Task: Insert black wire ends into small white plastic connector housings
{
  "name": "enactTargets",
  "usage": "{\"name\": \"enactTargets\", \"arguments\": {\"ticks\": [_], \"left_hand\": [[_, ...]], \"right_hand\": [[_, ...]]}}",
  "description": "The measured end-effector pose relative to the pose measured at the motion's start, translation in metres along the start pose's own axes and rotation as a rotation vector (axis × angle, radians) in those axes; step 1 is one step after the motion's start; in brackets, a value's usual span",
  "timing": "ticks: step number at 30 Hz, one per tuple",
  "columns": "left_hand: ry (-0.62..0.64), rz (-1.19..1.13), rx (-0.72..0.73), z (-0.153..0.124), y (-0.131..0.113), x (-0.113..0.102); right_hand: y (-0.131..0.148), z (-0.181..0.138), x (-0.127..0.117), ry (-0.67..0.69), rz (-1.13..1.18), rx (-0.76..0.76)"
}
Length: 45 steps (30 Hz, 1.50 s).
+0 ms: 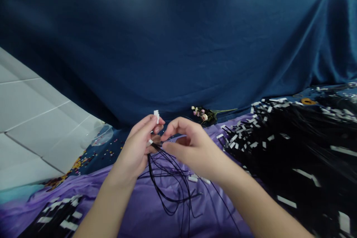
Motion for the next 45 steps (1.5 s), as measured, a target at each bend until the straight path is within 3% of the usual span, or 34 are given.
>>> {"name": "enactTargets", "arguments": {"ticks": [3, 6, 13, 26, 30, 34, 42, 45], "left_hand": [[-0.012, 0.006, -0.019, -0.001, 0.001, -0.001], [-0.01, -0.003, -0.034, -0.001, 0.0, -0.001], [-0.015, -0.024, -0.03, -0.001, 0.001, -0.001], [0.006, -0.009, -0.043, -0.001, 0.004, 0.0], [0.017, 0.01, -0.05, -0.001, 0.005, 0.001], [0.042, 0.022, -0.052, -0.002, 0.004, 0.002], [0.058, 0.037, -0.043, -0.003, 0.003, 0.005], [0.06, 0.034, -0.034, -0.004, 0.002, 0.005]], "right_hand": [[-0.003, 0.003, -0.011, 0.006, 0.427, 0.132], [-0.002, 0.006, -0.036, -0.167, 0.64, 0.13], [0.02, 0.0, -0.092, -0.579, 0.384, -0.293], [0.055, -0.032, -0.127, -0.73, 0.396, -0.703], [0.06, -0.036, -0.125, -0.762, 0.426, -0.649], [0.063, -0.036, -0.109, -0.744, 0.384, -0.598], [0.069, -0.031, -0.044, -0.507, -0.492, -0.523], [0.068, -0.034, -0.037, -0.527, -0.608, -0.539]]}}
Point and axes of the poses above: each hand's wrist, its own z-axis towards the middle knuckle, its own x-axis out of the palm, y = z × x, the point moved 9 cm from there along z, towards the middle knuckle, and after that the axes turned 3 degrees about z, right-handed, at the moved point
